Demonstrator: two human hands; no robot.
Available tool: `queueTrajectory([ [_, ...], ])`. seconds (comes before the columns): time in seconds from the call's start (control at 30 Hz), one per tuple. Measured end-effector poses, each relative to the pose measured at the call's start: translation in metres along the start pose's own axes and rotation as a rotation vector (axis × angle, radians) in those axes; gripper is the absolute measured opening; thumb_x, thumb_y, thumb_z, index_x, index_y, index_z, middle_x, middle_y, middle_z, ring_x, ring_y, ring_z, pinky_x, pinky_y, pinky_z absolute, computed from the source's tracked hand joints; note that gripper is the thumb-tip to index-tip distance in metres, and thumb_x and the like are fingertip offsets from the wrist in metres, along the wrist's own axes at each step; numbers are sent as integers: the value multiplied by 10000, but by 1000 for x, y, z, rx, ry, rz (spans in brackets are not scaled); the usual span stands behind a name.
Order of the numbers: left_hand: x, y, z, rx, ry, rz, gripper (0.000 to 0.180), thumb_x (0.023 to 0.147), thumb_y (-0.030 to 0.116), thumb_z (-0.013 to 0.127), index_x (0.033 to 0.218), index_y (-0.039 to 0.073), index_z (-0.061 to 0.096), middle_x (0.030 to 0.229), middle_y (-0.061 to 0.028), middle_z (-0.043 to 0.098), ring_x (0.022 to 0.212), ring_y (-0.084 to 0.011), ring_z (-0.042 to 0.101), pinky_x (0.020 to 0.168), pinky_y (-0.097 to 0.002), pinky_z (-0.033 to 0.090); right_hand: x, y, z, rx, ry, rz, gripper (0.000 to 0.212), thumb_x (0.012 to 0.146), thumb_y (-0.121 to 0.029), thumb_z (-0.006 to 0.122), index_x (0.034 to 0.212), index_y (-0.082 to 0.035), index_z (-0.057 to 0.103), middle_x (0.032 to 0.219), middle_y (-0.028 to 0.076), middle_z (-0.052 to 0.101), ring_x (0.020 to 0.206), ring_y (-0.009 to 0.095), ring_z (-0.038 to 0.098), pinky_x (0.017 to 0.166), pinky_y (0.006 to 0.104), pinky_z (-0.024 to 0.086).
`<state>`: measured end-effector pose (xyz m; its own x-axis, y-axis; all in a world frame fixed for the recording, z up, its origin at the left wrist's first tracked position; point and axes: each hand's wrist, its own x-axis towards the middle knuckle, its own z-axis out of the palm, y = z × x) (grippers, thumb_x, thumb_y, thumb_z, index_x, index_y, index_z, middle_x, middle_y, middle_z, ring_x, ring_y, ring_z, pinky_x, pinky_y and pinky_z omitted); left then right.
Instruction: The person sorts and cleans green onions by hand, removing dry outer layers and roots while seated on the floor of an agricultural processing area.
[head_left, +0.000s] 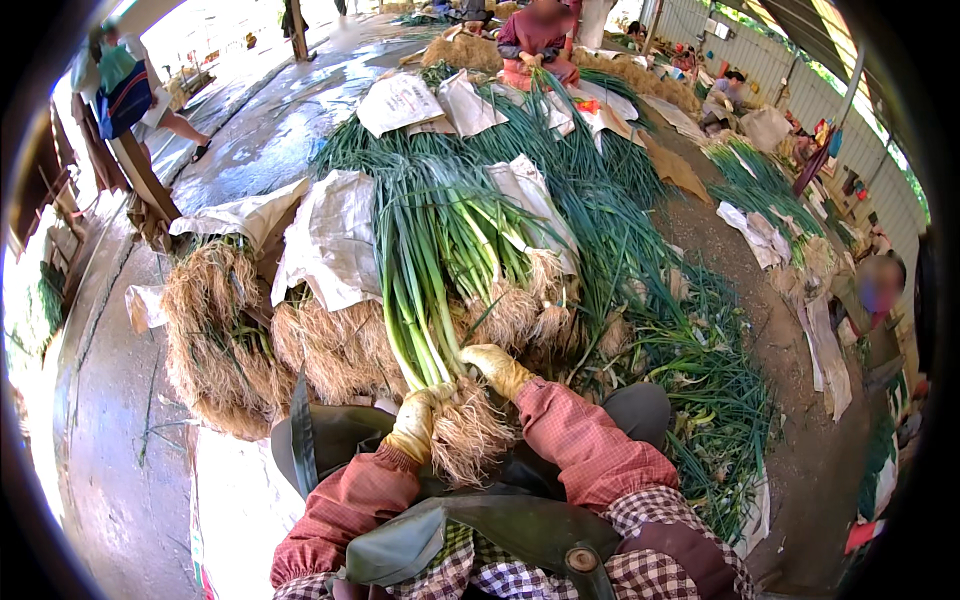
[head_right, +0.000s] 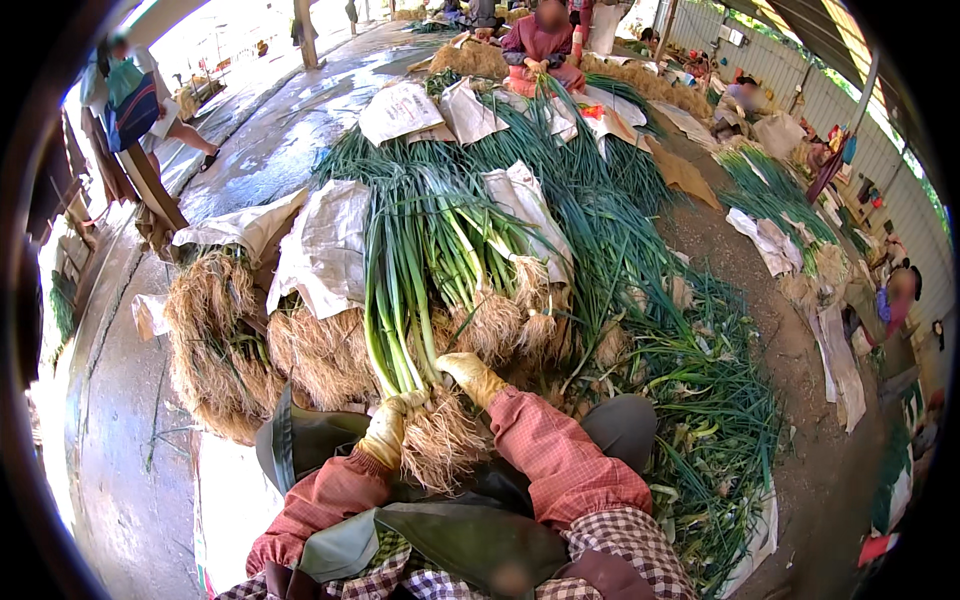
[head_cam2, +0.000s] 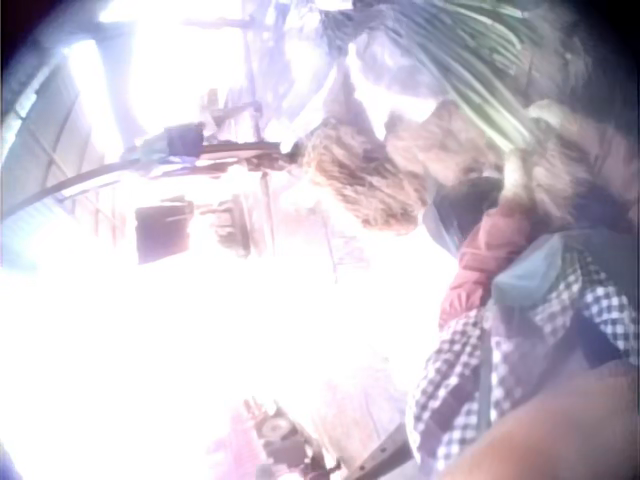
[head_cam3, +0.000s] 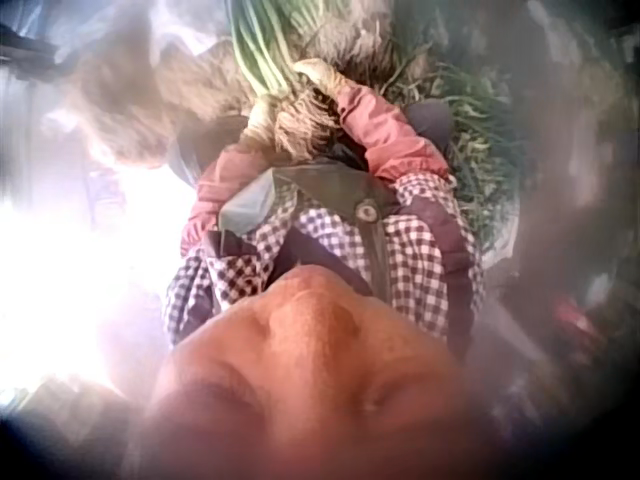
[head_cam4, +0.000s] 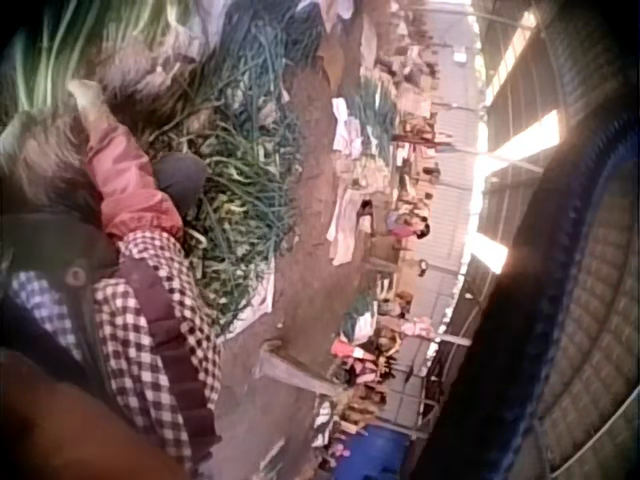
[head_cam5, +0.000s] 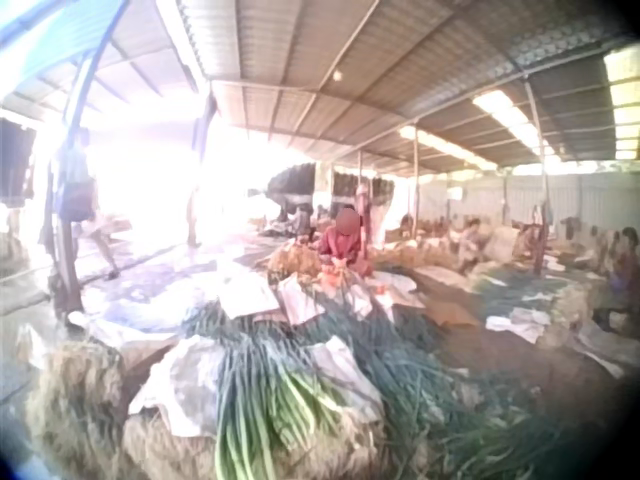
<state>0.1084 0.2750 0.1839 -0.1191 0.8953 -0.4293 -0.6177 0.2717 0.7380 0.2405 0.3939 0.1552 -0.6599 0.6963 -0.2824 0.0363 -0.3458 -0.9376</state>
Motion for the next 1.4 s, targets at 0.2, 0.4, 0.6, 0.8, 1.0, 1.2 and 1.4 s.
queueTrajectory([
  [0.2, -14, 5, 20, -194, 81, -191, 106, 750, 8, 602, 850, -16, 575, 656, -79, 578, 523, -181, 561, 469, -290, 478, 0, -4, 22, -475, 133, 233, 270, 847, -218, 517, 967, 3, 614, 860, 92, 623, 794, 171, 553, 723, 293, 436],
  [0.4, -10, 16, 18, -85, -14, -254, 90, 752, 38, 608, 823, -14, 589, 631, -75, 576, 486, -183, 548, 435, -283, 456, 18, 5, 19, -185, 224, 287, 288, 850, -227, 540, 971, 28, 602, 792, 91, 625, 660, 174, 563, 591, 290, 466],
  [0.6, -48, 50, 4, 161, -66, -116, 243, 850, 102, 462, 976, -67, 583, 743, -83, 610, 591, -152, 548, 527, -270, 487, 3, 2, 24, 99, 83, 215, 318, 854, -293, 572, 963, 5, 563, 688, 55, 575, 573, 144, 513, 644, 263, 476],
  [0.8, -38, 40, 5, -40, 67, -260, 128, 778, -10, 570, 904, -23, 578, 694, -100, 596, 594, -208, 595, 535, -316, 509, 31, 47, 74, 459, -197, -19, 271, 853, -258, 564, 980, -19, 566, 892, 89, 613, 825, 194, 602, 742, 291, 501],
  [1.0, -168, 141, -33, 1202, -185, 23, 191, 709, 70, 640, 893, 29, 603, 769, -98, 637, 705, -154, 616, 612, -264, 497, 87, -56, 90, 906, -156, -103, 237, 844, -178, 554, 945, 37, 543, 874, 167, 588, 767, 263, 606, 645, 361, 551],
  [1.2, -291, 155, -68, 1360, 332, -34, 318, 631, 15, 665, 947, 16, 622, 762, -74, 638, 693, -113, 589, 636, -287, 496, 102, -213, -43, 894, 36, -466, 286, 872, -229, 479, 1022, 14, 489, 964, 185, 555, 833, 303, 595, 690, 398, 534],
  [1.4, -290, 128, -72, 639, 369, -219, 313, 588, -85, 674, 887, 2, 640, 800, -63, 644, 703, -146, 603, 635, -287, 498, 28, -320, -212, 595, 226, -726, 339, 901, -281, 405, 1099, -8, 435, 1054, 203, 522, 900, 343, 585, 735, 436, 517],
])
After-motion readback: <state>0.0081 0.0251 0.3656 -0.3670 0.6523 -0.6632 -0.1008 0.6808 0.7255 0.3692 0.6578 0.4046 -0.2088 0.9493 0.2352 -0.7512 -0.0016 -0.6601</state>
